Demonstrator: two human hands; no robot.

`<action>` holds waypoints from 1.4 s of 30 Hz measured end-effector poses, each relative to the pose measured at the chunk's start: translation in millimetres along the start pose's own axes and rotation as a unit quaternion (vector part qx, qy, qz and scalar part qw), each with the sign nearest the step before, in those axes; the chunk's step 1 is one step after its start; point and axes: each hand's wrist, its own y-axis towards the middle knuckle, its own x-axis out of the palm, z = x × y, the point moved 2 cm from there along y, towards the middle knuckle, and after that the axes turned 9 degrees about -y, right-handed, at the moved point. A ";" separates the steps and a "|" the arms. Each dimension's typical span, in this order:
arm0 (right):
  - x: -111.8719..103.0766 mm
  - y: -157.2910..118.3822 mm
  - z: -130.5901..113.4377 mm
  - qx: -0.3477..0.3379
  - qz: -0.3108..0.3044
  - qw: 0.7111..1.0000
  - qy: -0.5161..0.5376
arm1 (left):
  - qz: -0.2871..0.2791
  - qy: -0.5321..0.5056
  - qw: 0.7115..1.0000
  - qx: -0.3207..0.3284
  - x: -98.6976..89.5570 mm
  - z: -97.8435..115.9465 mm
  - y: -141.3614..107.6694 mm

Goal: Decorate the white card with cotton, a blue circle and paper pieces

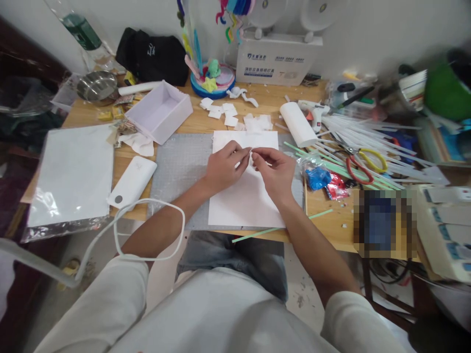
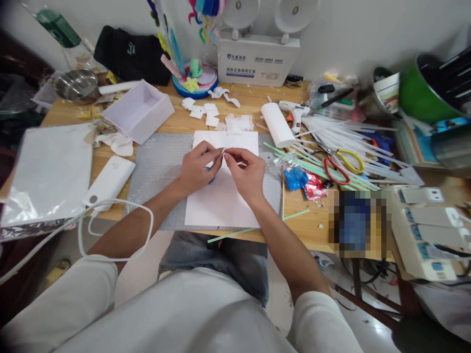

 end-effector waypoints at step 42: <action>0.4 1.9 -0.3 0.066 -0.035 0.997 0.014 | -0.074 -0.048 0.993 -0.082 0.9 4.7 0.9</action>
